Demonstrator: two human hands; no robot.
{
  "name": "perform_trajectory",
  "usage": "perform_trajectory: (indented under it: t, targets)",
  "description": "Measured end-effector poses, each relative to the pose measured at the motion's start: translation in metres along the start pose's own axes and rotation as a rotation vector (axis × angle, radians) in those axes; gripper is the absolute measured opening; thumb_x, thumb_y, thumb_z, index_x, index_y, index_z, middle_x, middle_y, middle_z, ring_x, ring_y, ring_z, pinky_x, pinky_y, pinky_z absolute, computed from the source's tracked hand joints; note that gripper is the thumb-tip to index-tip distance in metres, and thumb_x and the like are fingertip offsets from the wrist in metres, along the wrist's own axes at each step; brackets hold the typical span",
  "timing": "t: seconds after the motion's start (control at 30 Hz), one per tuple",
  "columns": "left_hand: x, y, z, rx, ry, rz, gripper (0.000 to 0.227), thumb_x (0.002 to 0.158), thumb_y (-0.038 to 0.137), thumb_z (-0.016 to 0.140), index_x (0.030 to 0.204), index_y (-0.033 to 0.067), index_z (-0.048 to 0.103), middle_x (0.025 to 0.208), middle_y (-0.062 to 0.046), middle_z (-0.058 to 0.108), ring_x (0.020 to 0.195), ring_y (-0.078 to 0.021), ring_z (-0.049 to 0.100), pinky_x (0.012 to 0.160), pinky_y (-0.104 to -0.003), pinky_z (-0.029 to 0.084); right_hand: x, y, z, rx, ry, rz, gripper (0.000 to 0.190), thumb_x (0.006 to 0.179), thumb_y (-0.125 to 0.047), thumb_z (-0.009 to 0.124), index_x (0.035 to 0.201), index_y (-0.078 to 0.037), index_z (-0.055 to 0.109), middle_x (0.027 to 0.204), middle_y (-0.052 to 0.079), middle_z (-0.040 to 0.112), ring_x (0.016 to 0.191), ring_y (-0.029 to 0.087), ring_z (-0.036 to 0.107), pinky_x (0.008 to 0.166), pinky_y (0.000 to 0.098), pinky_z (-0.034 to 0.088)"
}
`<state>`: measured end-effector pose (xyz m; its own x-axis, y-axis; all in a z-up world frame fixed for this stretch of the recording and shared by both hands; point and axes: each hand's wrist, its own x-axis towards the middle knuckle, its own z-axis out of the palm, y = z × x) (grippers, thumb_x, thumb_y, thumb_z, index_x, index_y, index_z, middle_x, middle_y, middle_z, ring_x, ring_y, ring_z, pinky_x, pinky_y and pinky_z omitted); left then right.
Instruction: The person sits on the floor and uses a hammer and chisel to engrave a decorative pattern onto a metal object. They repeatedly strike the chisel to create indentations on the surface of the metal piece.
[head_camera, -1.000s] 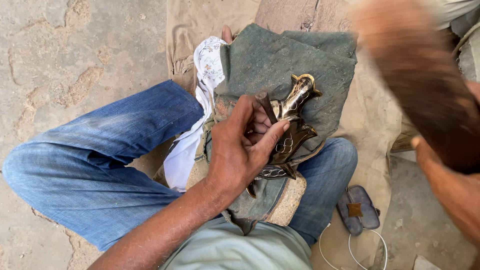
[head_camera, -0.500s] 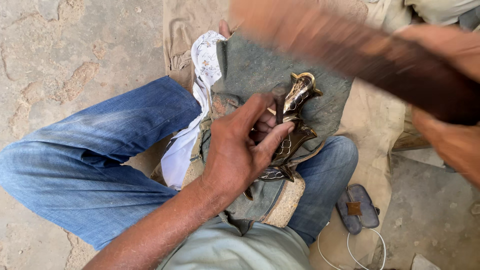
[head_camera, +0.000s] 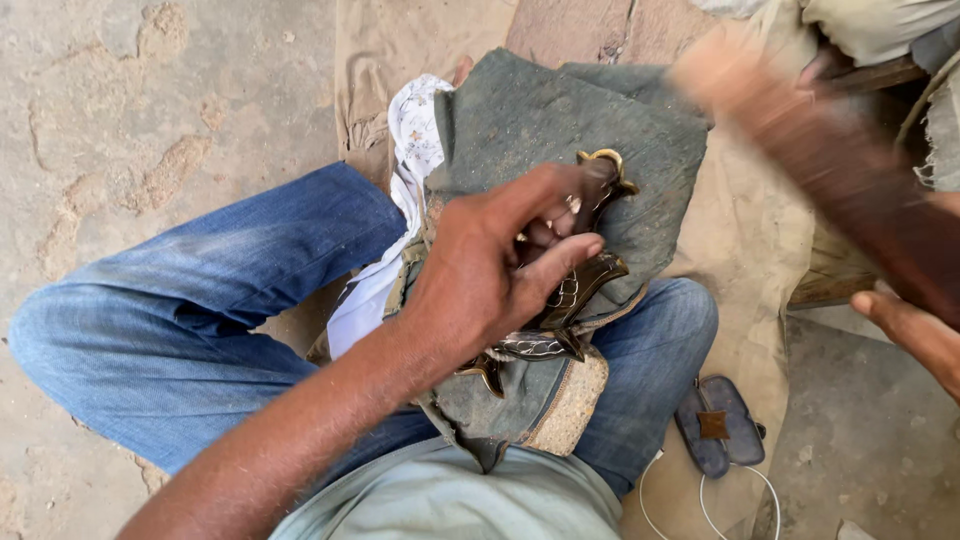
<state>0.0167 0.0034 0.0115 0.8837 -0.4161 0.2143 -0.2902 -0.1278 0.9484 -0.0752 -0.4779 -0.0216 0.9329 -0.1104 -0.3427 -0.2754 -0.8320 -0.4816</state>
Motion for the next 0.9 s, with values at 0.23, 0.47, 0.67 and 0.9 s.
perform_trajectory:
  t: [0.23, 0.47, 0.67, 0.9]
  targets:
    - [0.037, -0.01, -0.001, 0.166, -0.278, 0.503, 0.043, 0.092, 0.015, 0.074, 0.133, 0.0069, 0.061, 0.113, -0.013, 0.076, 0.094, -0.0232, 0.076, 0.083, -0.036, 0.063, -0.098, -0.113, 0.083, 0.994, 0.278, -0.092, 0.041, 0.086, 0.012, 0.072, 0.12, -0.004, 0.054, 0.091, 0.007, 0.063, 0.081, 0.016, 0.069, 0.079, 0.0358, 0.063]
    - [0.059, 0.001, 0.004, 0.349, -0.682, 0.314, 0.042, 0.096, 0.009, 0.063, 0.138, 0.0133, 0.062, 0.083, -0.011, 0.076, 0.077, -0.0234, 0.077, 0.071, -0.04, 0.061, -0.125, -0.162, 0.155, 0.616, 0.351, 0.092, 0.05, 0.066, 0.017, 0.079, 0.111, 0.007, 0.059, 0.084, 0.015, 0.068, 0.08, 0.015, 0.066, 0.076, 0.0335, 0.058]
    - [0.062, 0.0, 0.0, 0.314, -0.658, 0.442, 0.038, 0.095, 0.01, 0.062, 0.133, 0.0159, 0.067, 0.085, -0.014, 0.076, 0.083, -0.0324, 0.075, 0.076, -0.046, 0.057, -0.129, -0.17, 0.14, 0.631, 0.396, 0.101, 0.047, 0.077, 0.001, 0.081, 0.115, 0.001, 0.054, 0.079, 0.011, 0.073, 0.075, 0.015, 0.075, 0.08, 0.0307, 0.062]
    - [0.063, 0.001, -0.005, 0.264, -0.656, 0.432, 0.038, 0.095, 0.011, 0.061, 0.132, 0.0108, 0.065, 0.087, -0.015, 0.075, 0.084, -0.0317, 0.075, 0.076, -0.044, 0.058, -0.128, -0.148, 0.127, 0.156, 0.421, 0.139, 0.035, 0.068, -0.008, 0.089, 0.095, 0.001, 0.069, 0.081, 0.012, 0.074, 0.074, 0.016, 0.074, 0.075, 0.0295, 0.059]
